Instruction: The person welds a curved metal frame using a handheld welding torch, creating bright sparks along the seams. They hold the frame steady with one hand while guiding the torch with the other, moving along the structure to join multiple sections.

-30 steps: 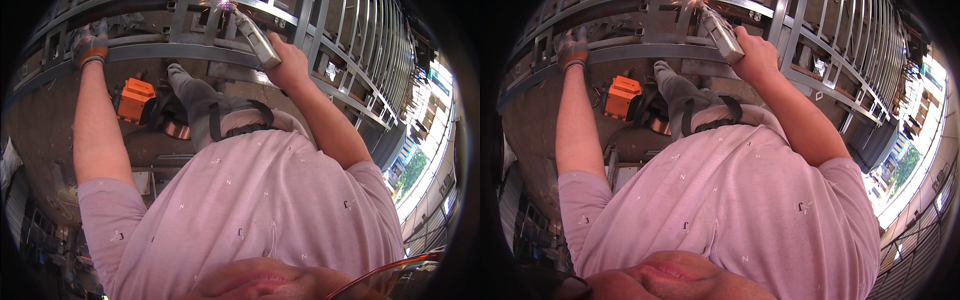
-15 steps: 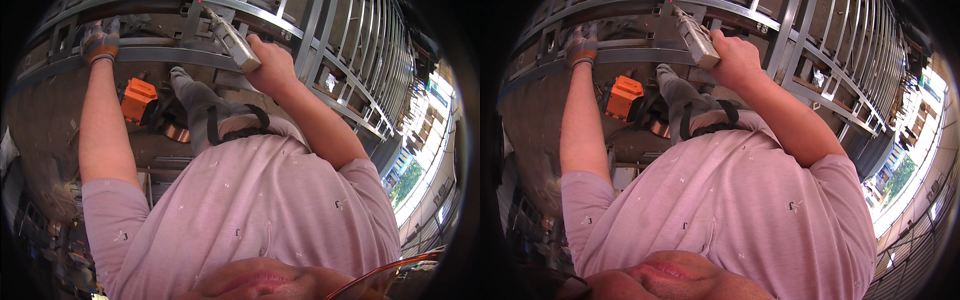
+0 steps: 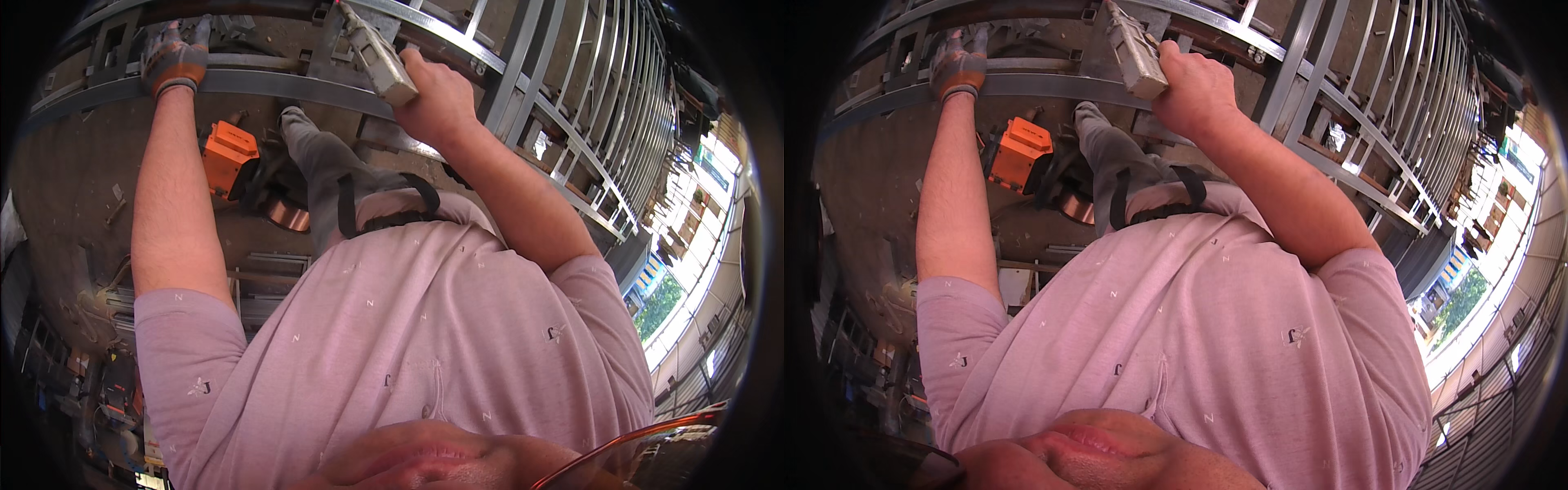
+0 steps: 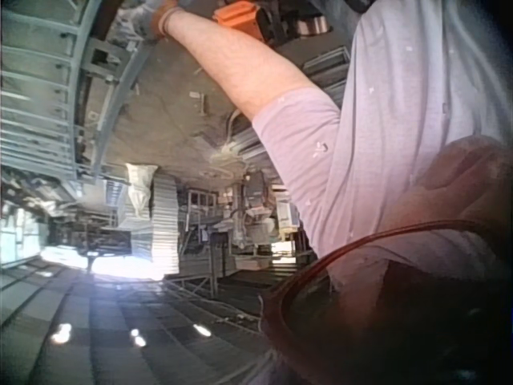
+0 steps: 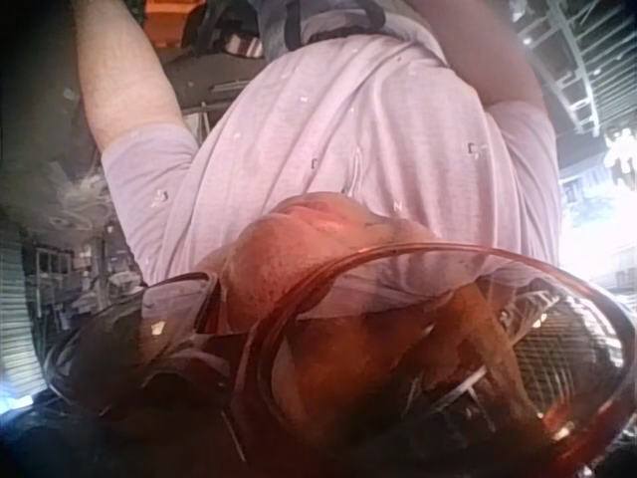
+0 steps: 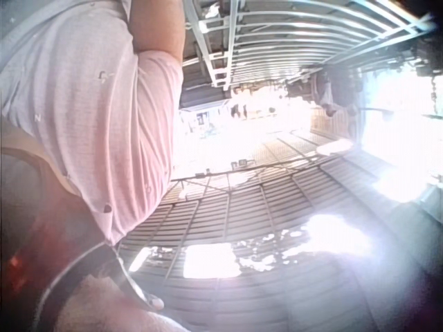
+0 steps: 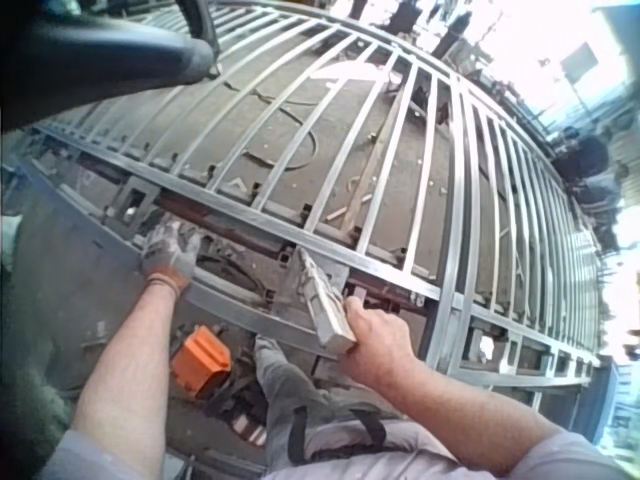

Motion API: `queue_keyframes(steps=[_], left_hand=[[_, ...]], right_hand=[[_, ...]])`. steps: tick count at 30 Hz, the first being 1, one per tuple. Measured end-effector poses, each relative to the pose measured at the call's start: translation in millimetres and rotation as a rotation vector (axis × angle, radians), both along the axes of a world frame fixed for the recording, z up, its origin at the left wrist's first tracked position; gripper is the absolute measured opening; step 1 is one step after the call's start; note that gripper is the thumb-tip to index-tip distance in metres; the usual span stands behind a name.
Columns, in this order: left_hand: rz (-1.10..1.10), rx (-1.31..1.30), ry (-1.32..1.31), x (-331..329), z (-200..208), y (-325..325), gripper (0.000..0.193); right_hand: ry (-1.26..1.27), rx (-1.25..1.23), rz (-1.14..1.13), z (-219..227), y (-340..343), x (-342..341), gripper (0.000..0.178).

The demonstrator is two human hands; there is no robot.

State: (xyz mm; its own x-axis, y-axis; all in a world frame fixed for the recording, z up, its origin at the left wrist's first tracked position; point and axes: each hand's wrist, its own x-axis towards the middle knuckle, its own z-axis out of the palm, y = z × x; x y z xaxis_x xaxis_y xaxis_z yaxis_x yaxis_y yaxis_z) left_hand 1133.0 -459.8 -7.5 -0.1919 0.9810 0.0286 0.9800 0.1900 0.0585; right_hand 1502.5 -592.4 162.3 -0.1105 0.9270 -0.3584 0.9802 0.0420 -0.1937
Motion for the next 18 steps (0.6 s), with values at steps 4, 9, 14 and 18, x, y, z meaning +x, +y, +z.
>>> queue_keyframes(steps=[4,9,14,18], left_hand=[[0.023,-0.119,0.006,5.0,8.4,0.2,0.076],[0.007,-0.010,0.008,-1.5,-3.0,3.8,0.074],[-0.056,0.105,0.047,-14.2,-20.2,6.7,0.073],[0.003,0.036,0.009,-12.9,-19.7,9.1,0.075]], right_hand=[[-0.009,-0.016,-0.007,1.5,1.9,-3.0,0.032],[0.009,0.015,-0.009,0.0,0.9,-2.4,0.032],[-0.019,0.015,-0.016,-1.6,-0.3,-4.5,0.032],[-0.024,-0.002,-0.047,-2.1,0.0,-3.6,0.024]])
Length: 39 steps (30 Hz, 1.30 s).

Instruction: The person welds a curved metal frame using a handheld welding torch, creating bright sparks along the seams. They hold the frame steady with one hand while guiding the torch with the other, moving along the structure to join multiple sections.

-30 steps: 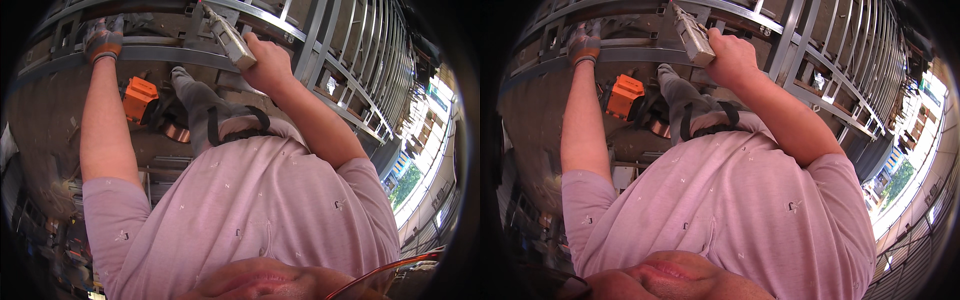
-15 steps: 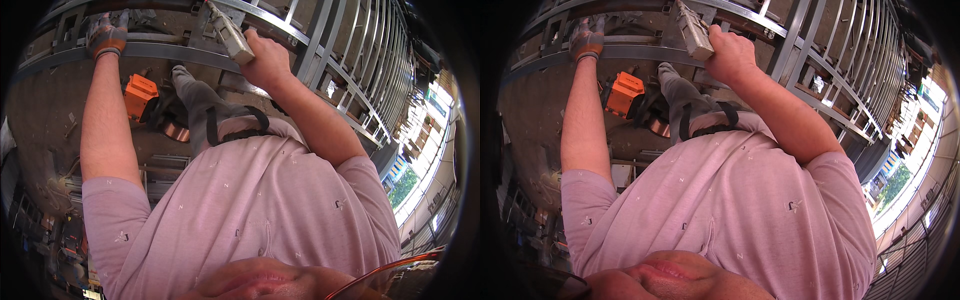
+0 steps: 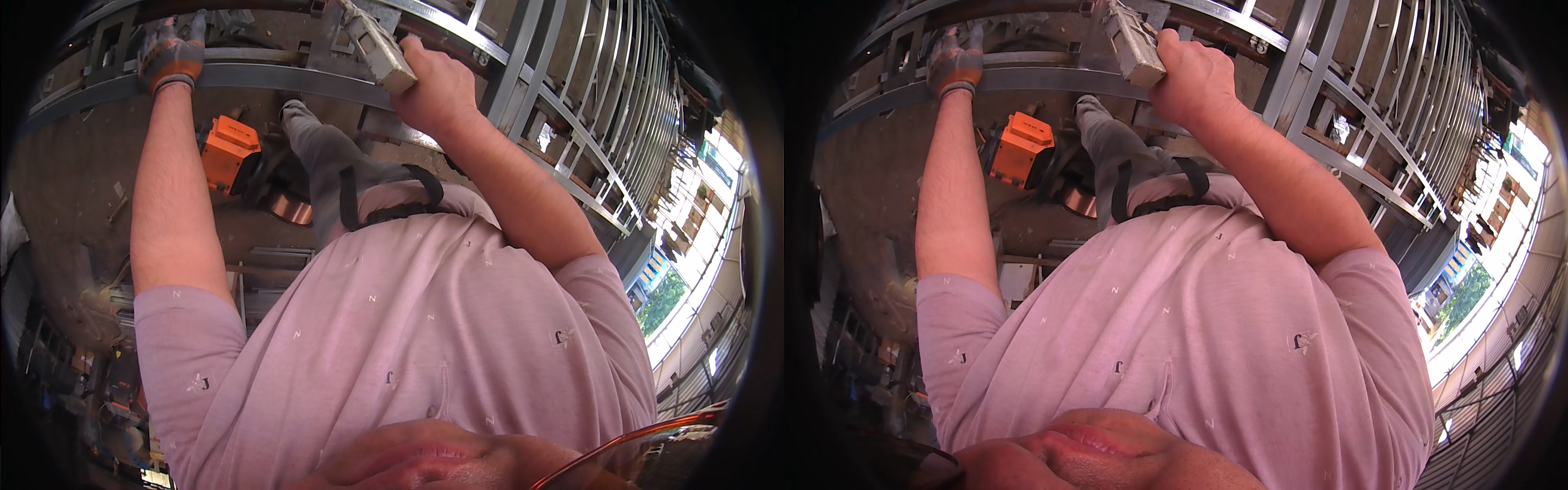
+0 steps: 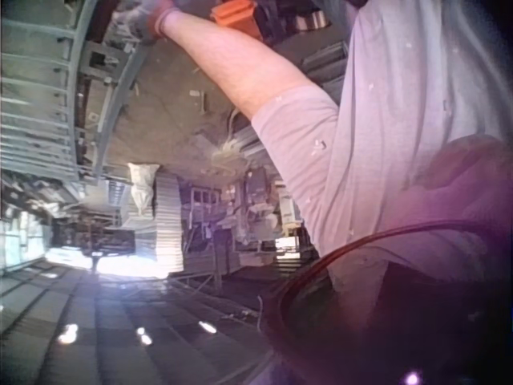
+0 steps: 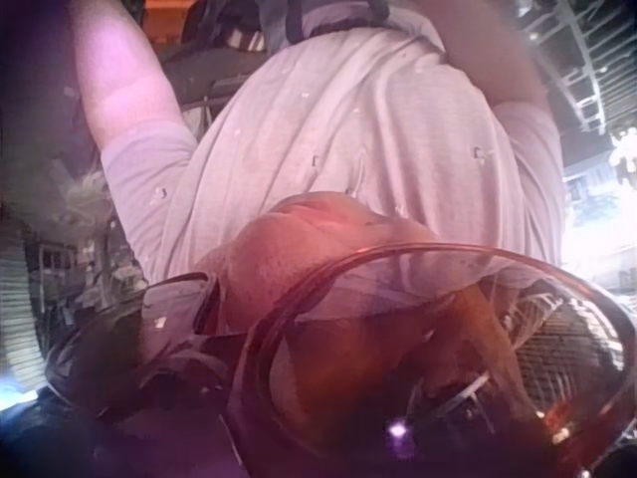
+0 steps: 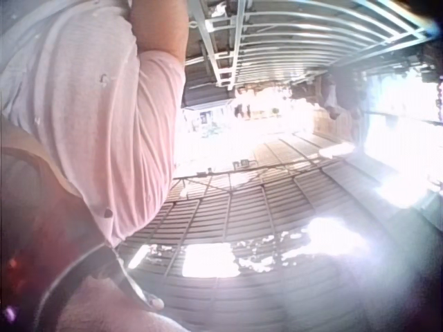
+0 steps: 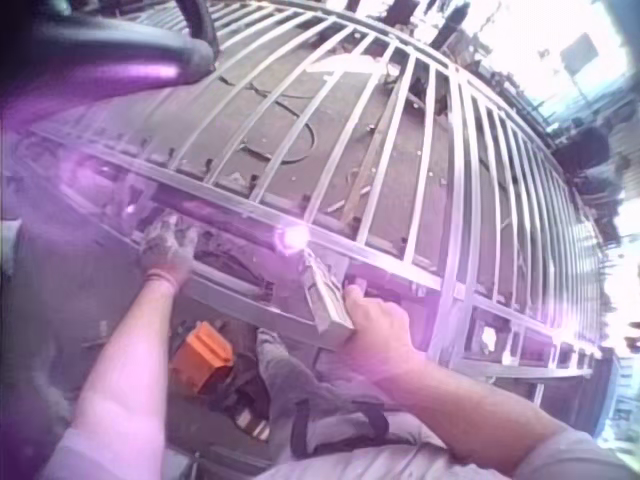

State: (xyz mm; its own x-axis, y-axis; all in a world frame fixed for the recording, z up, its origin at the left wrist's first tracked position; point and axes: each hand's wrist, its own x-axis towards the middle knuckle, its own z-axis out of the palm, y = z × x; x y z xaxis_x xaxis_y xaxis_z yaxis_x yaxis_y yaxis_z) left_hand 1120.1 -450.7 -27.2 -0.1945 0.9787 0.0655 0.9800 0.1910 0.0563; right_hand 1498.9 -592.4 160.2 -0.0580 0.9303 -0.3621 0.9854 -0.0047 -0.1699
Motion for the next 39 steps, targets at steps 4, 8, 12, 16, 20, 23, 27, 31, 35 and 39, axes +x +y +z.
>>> queue_keyframes(steps=[4,8,12,16,20,23,27,31,35,39], left_hand=[[0.010,0.004,0.037,-0.2,2.1,1.6,0.076],[-0.002,0.016,0.019,-0.8,3.2,1.0,0.077],[0.019,-0.011,-0.001,1.0,6.3,1.4,0.077],[0.044,-0.050,-0.017,3.8,10.5,0.2,0.077],[0.007,0.009,-0.001,-1.6,5.0,0.3,0.076],[0.006,-0.005,-0.002,3.4,11.2,-1.1,0.075],[-0.003,-0.021,-0.002,10.6,19.5,-6.3,0.075],[0.000,-0.013,-0.023,11.8,22.0,-6.4,0.075],[-0.013,0.012,-0.031,10.1,20.7,-8.2,0.076],[-0.011,0.005,-0.046,10.1,19.9,-7.6,0.077]], right_hand=[[-0.004,0.010,-0.002,2.3,0.0,-1.1,0.032],[-0.008,-0.004,-0.015,3.5,-0.2,0.1,0.033],[-0.019,-0.024,-0.034,3.9,-1.1,0.9,0.035],[-0.026,-0.020,-0.039,2.6,-2.4,3.1,0.037],[-0.018,-0.023,-0.036,3.7,-3.6,4.6,0.040],[-0.023,-0.027,-0.046,4.7,-4.0,5.8,0.042],[-0.033,-0.055,-0.055,5.3,-3.2,8.0,0.039],[-0.030,-0.040,-0.053,5.5,-4.0,11.6,0.035],[-0.028,-0.052,-0.058,5.9,-4.5,12.0,0.033],[-0.013,-0.018,-0.042,2.1,-6.2,16.8,0.032]])
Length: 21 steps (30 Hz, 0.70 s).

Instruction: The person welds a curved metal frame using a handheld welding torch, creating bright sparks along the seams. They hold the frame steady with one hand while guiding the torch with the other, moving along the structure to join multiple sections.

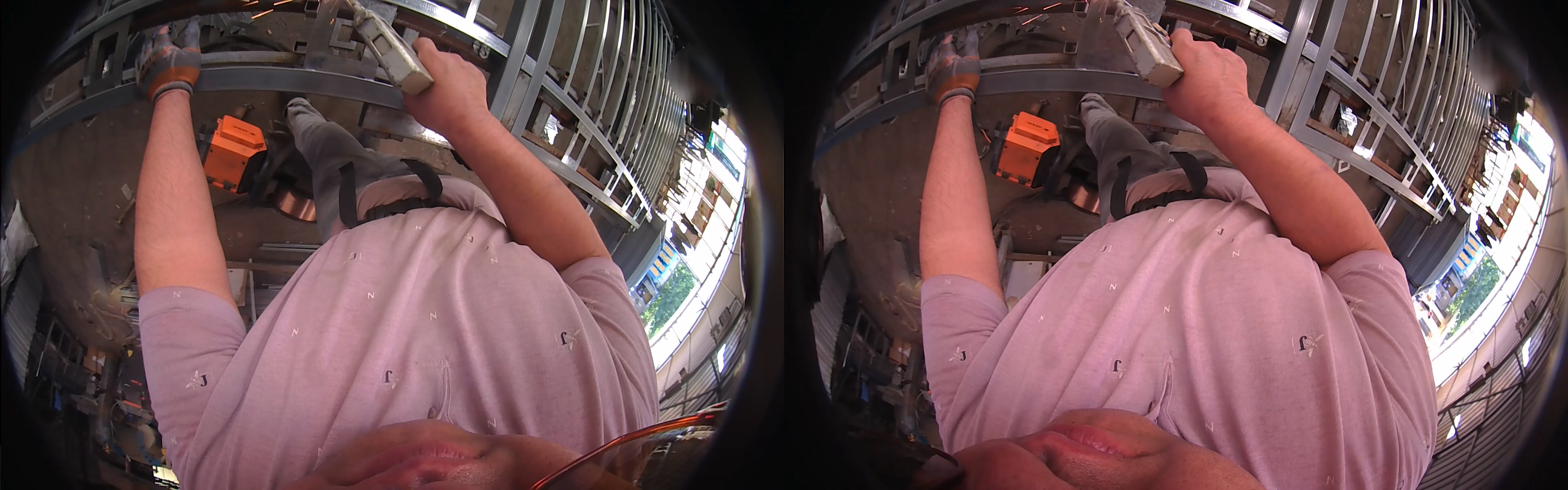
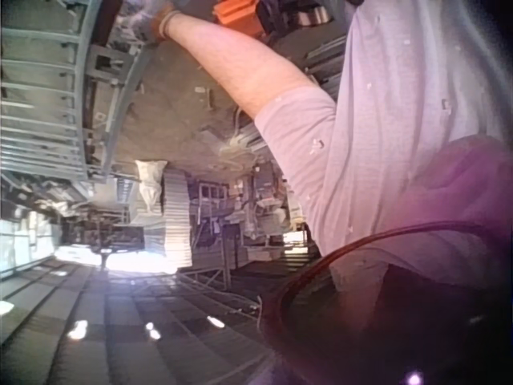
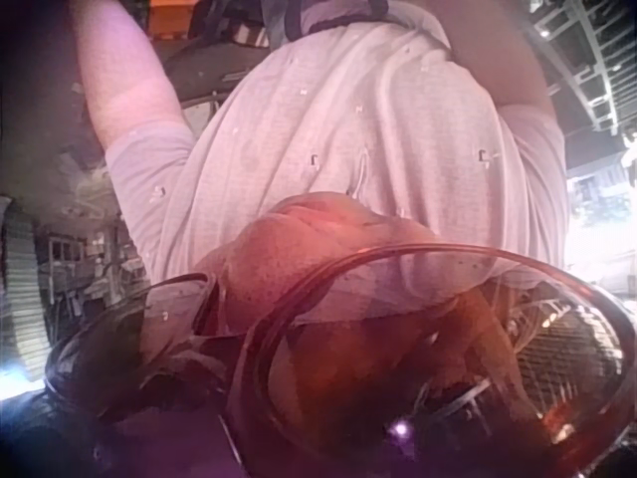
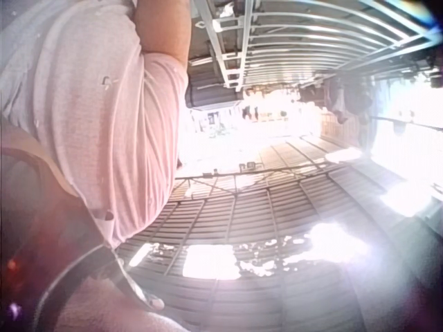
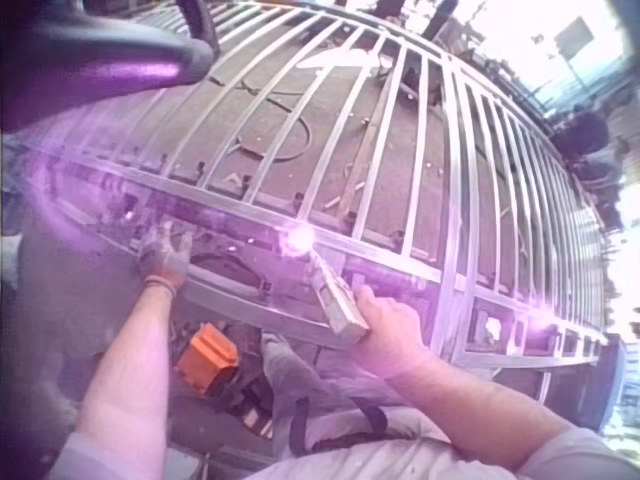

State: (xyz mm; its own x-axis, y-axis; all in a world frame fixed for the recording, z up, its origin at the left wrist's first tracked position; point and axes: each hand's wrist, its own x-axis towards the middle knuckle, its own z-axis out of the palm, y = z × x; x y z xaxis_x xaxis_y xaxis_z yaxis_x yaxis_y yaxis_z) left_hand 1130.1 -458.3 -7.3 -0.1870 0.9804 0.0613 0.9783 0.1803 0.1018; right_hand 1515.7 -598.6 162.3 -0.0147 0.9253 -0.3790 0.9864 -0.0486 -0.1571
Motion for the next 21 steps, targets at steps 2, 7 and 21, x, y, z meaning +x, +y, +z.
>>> queue_keyframes(steps=[2,7,21], left_hand=[[0.017,-0.033,0.001,1.4,0.1,0.1,0.077],[0.007,0.001,-0.032,1.6,-0.2,1.4,0.077],[-0.004,-0.025,-0.048,-4.5,-4.8,1.8,0.074]], right_hand=[[0.010,0.003,-0.005,-0.4,-1.2,1.9,0.032],[0.054,-0.010,-0.004,0.6,-1.6,7.6,0.034],[0.422,0.084,-0.359,50.1,-89.4,85.4,0.028]])
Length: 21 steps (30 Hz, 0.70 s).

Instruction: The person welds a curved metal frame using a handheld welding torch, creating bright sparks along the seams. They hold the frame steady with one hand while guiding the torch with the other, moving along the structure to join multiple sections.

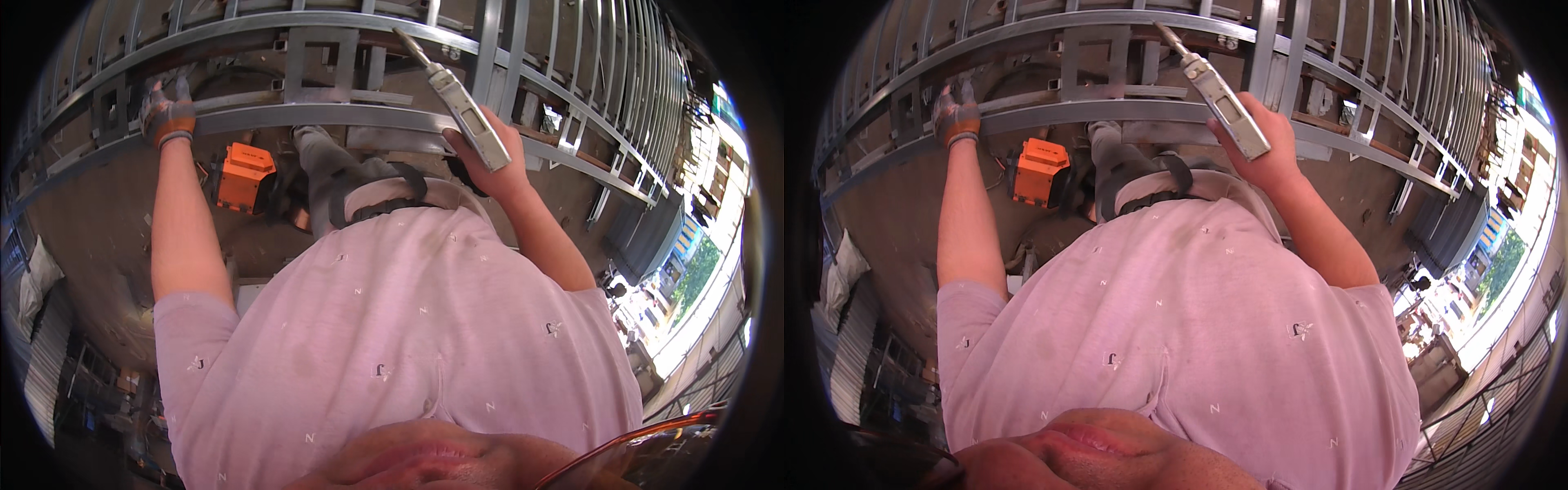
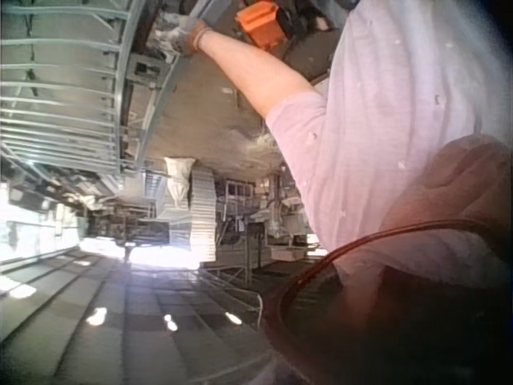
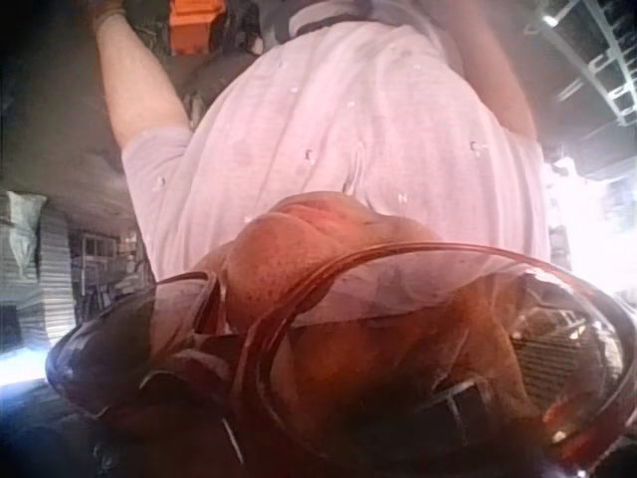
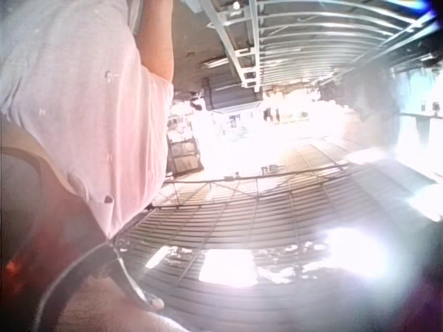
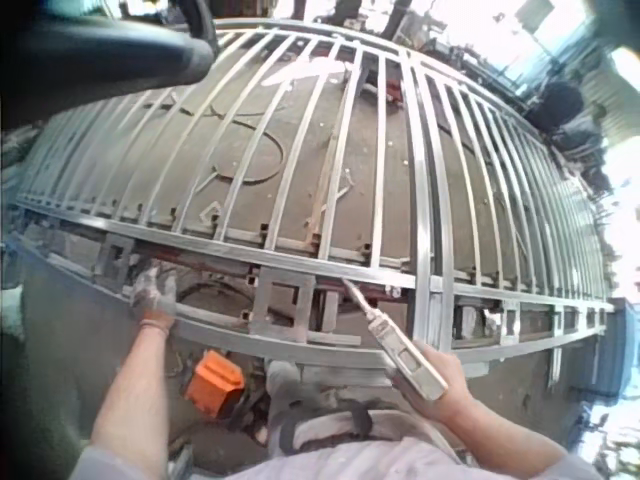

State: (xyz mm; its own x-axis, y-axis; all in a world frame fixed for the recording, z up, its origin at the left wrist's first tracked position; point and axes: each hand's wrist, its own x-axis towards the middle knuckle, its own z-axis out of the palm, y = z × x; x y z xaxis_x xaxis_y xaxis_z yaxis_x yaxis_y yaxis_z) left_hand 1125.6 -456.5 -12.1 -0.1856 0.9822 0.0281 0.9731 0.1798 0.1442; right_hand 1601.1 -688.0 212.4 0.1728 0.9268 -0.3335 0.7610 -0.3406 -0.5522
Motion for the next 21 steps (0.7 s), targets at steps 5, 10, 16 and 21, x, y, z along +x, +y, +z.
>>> queue_keyframes(steps=[5,10,16,21], left_hand=[[-0.029,0.023,-0.017,-2.3,3.0,-0.9,0.066],[-0.046,0.010,0.027,-5.5,6.9,1.8,0.060],[-0.073,0.054,-0.083,-10.5,12.5,-4.6,0.052],[-0.339,-0.014,-0.490,24.8,47.0,-57.4,0.021]], right_hand=[[0.285,-0.013,-0.451,-5.2,-39.2,28.3,0.023],[0.246,0.074,-0.593,-27.8,-62.7,40.8,0.028],[0.189,0.171,-0.607,-52.2,-65.2,28.3,0.029],[0.140,0.189,-0.640,-25.1,-52.2,16.9,0.029]])
